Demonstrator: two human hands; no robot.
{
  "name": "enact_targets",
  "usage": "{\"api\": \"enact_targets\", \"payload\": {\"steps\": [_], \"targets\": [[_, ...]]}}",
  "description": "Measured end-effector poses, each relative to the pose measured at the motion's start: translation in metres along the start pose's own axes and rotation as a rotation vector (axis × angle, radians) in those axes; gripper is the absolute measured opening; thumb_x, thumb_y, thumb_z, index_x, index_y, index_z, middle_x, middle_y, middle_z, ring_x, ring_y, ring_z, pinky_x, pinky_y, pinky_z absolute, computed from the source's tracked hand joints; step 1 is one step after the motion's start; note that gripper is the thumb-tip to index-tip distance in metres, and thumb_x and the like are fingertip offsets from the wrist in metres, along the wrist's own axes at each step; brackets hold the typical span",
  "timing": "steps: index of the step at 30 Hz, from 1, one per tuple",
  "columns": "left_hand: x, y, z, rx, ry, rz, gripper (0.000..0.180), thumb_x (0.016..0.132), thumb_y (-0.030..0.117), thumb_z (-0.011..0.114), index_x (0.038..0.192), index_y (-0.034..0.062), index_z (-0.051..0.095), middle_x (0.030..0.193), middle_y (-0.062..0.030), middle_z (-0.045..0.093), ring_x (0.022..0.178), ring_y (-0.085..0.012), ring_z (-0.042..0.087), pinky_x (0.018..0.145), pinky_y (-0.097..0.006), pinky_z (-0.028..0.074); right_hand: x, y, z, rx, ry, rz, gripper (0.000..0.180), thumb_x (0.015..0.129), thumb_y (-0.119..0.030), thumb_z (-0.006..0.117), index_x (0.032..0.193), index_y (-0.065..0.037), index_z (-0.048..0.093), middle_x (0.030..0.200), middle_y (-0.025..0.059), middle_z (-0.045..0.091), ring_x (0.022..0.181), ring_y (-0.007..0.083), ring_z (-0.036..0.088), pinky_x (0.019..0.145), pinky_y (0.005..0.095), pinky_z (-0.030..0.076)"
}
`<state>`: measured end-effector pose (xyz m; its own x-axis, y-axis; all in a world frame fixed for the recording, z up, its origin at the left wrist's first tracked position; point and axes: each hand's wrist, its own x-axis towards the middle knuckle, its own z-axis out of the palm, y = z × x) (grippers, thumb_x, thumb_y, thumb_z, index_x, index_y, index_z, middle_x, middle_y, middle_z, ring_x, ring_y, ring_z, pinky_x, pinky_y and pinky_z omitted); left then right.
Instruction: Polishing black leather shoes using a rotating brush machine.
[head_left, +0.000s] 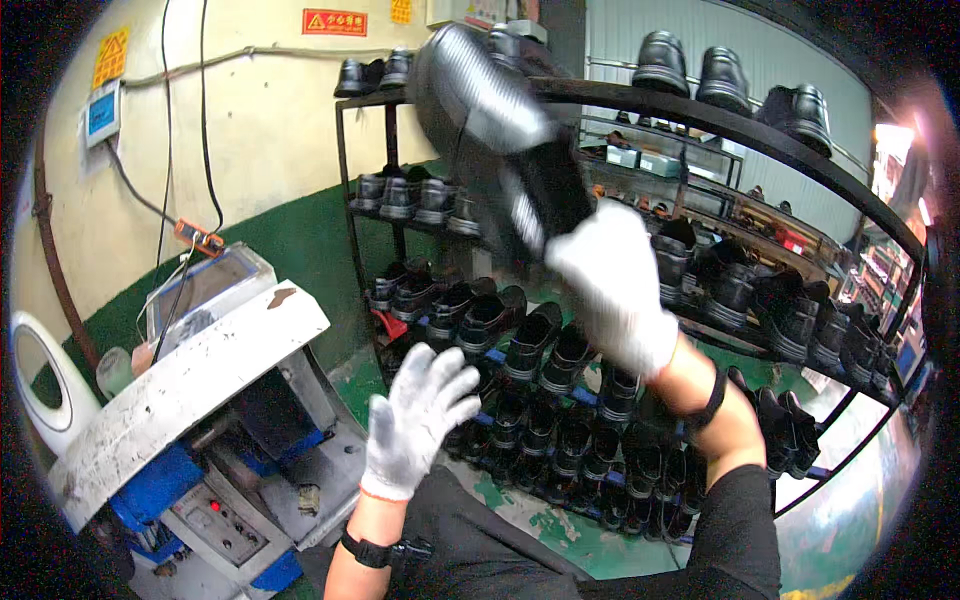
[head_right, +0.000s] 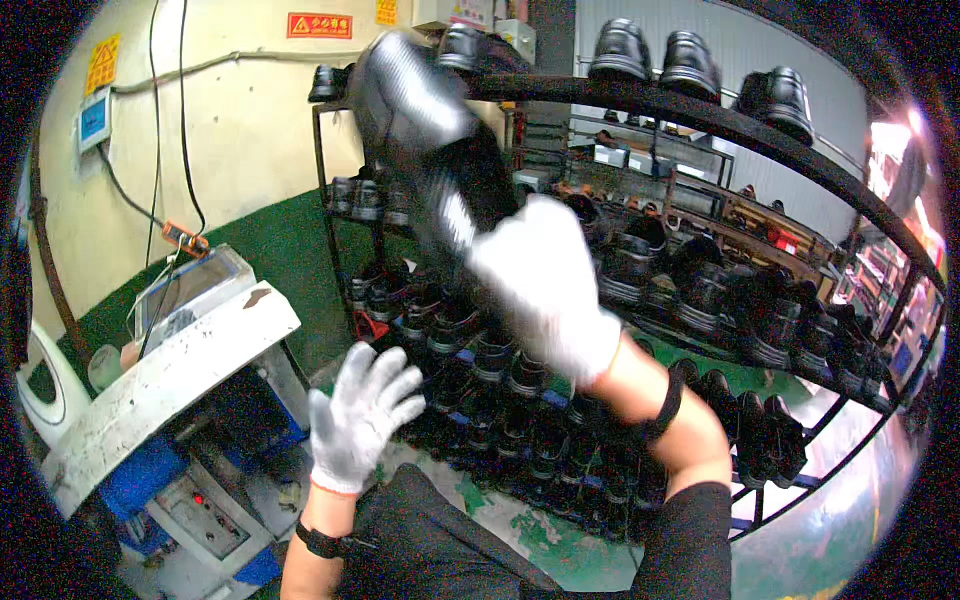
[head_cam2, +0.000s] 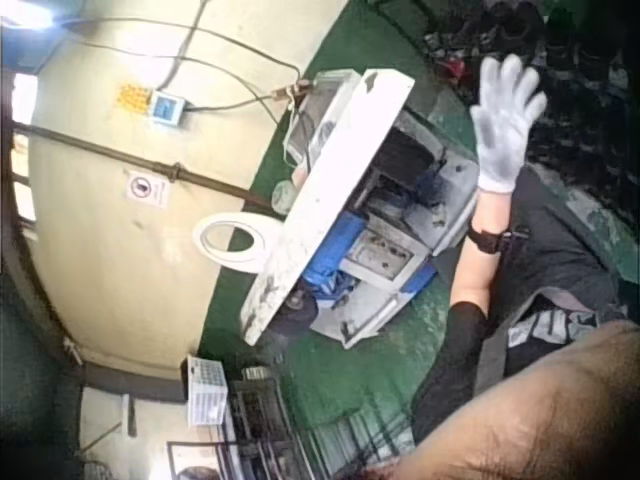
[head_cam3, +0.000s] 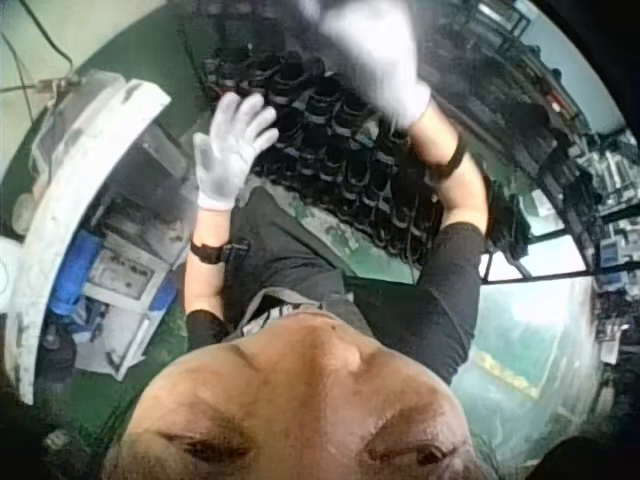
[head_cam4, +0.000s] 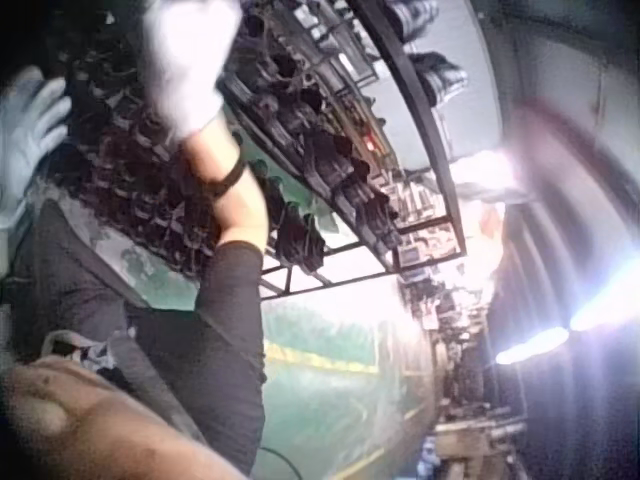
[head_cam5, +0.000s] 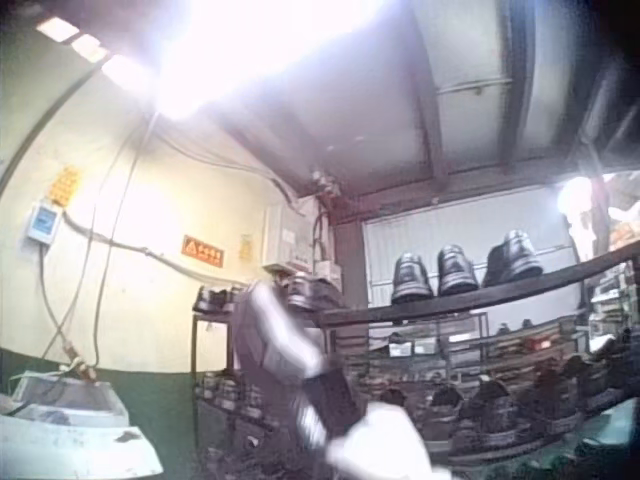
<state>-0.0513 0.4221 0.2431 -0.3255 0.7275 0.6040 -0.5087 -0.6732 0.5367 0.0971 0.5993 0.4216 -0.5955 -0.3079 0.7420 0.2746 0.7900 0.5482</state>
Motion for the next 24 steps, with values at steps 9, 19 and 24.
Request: {"api": "enact_targets", "payload": {"steps": [9, 19, 24], "targets": [[-0.054, -0.078, -0.054, -0.043, 0.317, -0.390, 0.060, 0.096, 0.038, 0.052, 0.143, 0.0056, 0.032, 0.139, -0.0205, 0.046, 0.116, -0.0365, 0.055, 0.097, -0.047, 0.048, 0.134, 0.191, 0.055, -0.237, 0.277, 0.334, 0.045, 0.083, -0.031, 0.068, 0.123, -0.016, 0.056, 0.113, 0.0116, 0.062, 0.104, 0.0319, 0.059, 0.089, 0.0395, 0.047], [-0.115, -0.085, -0.103, -0.144, 0.476, -0.469, 0.049, 0.099, 0.031, 0.047, 0.136, 0.0009, 0.039, 0.123, -0.0210, 0.056, 0.106, -0.0338, 0.060, 0.092, -0.044, 0.051, 0.128, 0.236, -0.006, -0.574, -0.131, 0.639, 0.054, 0.082, -0.057, 0.061, 0.098, -0.006, 0.065, 0.101, 0.0188, 0.068, 0.101, 0.0322, 0.064, 0.087, 0.0395, 0.046], [-0.106, -0.094, -0.096, -0.209, 0.443, -0.467, 0.045, 0.099, 0.028, 0.047, 0.133, -0.0010, 0.040, 0.119, -0.0204, 0.058, 0.100, -0.0305, 0.062, 0.089, -0.040, 0.052, 0.091, 0.195, -0.026, -0.348, 0.160, 0.314, 0.034, 0.088, -0.039, 0.061, 0.093, -0.005, 0.059, 0.083, 0.0162, 0.064, 0.077, 0.0336, 0.063, 0.071, 0.0400, 0.049]]}}
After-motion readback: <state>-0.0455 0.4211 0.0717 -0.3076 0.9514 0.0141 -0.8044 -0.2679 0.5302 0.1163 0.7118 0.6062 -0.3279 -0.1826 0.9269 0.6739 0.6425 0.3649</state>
